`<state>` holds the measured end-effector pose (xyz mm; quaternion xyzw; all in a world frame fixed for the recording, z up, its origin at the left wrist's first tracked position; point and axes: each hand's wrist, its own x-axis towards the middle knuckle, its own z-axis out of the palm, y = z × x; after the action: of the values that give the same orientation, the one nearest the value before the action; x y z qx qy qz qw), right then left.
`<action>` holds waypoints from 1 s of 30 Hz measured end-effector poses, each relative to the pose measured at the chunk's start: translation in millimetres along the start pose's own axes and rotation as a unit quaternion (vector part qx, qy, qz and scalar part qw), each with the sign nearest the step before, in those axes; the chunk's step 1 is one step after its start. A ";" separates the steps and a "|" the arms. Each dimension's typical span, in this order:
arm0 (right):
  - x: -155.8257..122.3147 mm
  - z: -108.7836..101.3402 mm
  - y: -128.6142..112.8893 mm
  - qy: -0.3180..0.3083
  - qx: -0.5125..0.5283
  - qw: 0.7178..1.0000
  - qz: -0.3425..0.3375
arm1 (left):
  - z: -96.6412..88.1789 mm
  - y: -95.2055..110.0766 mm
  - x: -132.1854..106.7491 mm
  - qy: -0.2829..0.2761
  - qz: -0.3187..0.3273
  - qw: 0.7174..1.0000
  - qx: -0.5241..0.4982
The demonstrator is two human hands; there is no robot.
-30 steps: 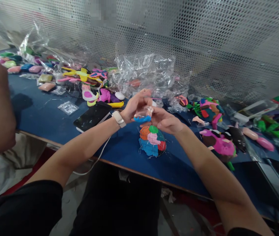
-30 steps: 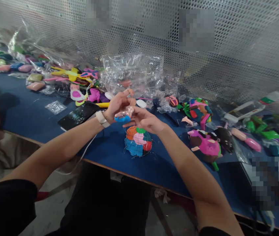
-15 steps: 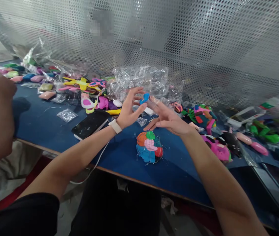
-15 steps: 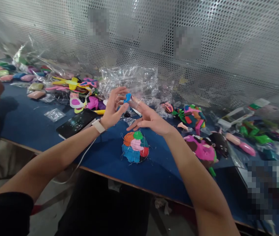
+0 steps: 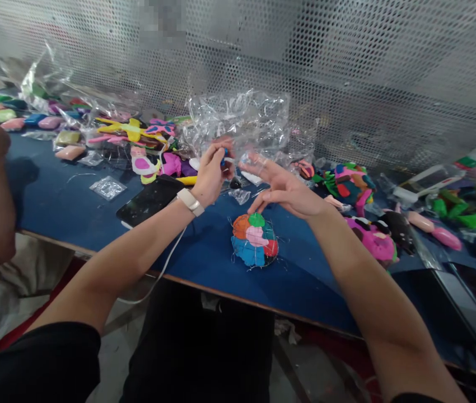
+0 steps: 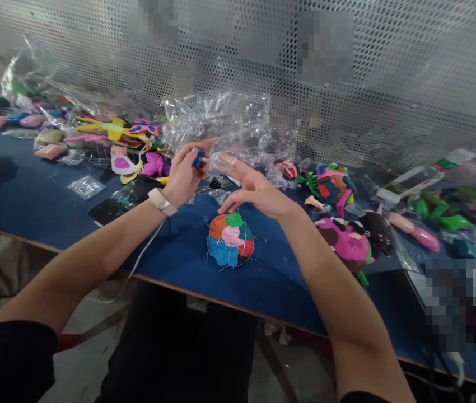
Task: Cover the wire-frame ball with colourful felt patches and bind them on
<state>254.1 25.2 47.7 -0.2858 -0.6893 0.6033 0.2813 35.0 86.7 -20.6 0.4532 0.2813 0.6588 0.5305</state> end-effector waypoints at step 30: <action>7.4 23.8 5.2 0.014 -0.062 0.998 -0.008 | 17.1 10.4 -8.6 0.008 -0.047 0.998 -0.041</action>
<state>231.9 15.2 40.2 -0.3059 -0.7239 0.5529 0.2771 45.9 73.6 -6.9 0.4121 0.2798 0.6480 0.5762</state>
